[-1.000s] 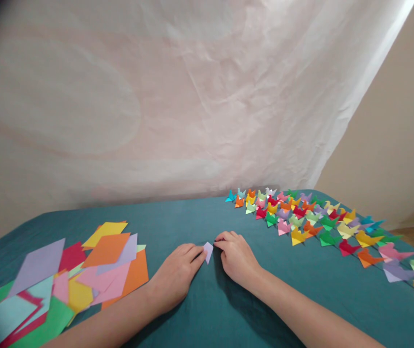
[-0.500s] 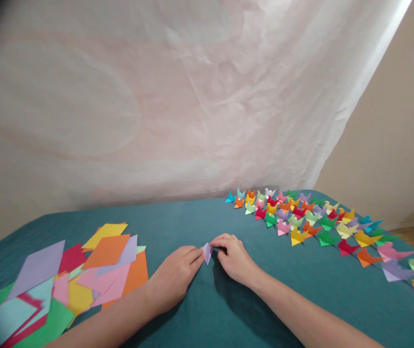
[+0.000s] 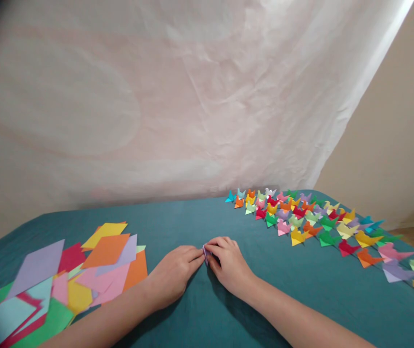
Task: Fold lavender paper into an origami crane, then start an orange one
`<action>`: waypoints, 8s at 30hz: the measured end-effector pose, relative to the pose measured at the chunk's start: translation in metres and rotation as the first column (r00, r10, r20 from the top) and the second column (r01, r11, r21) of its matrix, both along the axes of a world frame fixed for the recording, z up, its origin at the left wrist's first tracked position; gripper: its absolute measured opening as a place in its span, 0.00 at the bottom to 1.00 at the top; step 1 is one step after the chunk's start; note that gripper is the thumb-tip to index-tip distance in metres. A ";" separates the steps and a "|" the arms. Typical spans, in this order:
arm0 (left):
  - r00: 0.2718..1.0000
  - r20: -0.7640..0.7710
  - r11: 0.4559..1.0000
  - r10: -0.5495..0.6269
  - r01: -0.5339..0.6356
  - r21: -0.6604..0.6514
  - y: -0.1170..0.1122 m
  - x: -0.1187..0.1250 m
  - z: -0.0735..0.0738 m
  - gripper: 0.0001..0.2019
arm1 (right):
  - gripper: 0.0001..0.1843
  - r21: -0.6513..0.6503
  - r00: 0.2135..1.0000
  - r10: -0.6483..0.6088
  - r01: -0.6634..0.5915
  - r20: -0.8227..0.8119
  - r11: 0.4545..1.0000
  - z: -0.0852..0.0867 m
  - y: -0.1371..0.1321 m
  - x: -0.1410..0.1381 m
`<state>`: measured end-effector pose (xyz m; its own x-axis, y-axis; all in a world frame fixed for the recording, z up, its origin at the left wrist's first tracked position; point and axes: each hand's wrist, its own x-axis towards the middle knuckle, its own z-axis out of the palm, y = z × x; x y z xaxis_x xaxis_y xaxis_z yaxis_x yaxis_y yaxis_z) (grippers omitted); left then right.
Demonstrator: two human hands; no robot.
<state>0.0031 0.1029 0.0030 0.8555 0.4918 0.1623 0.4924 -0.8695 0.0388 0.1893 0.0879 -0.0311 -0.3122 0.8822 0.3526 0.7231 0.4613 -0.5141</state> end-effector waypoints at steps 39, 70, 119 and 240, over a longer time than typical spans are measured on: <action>0.992 0.124 0.997 0.032 -0.041 0.067 0.010 -0.006 -0.016 0.15 | 0.20 -0.023 0.896 0.216 -0.225 0.388 0.974 0.032 -0.006 0.010; 0.978 0.114 0.970 -0.174 0.150 0.190 0.011 -0.010 -0.014 0.10 | 0.30 -0.105 0.799 0.254 -0.235 0.545 0.966 0.030 -0.012 0.013; 0.982 0.172 0.996 -0.084 0.089 -0.023 0.015 -0.009 -0.010 0.20 | 0.26 -0.253 0.823 0.455 -0.386 0.341 0.887 0.058 0.000 0.035; 0.976 0.208 0.997 -0.072 0.079 -0.026 0.014 -0.001 -0.011 0.12 | 0.04 -0.027 0.994 -0.106 0.106 0.004 0.994 -0.005 0.026 0.002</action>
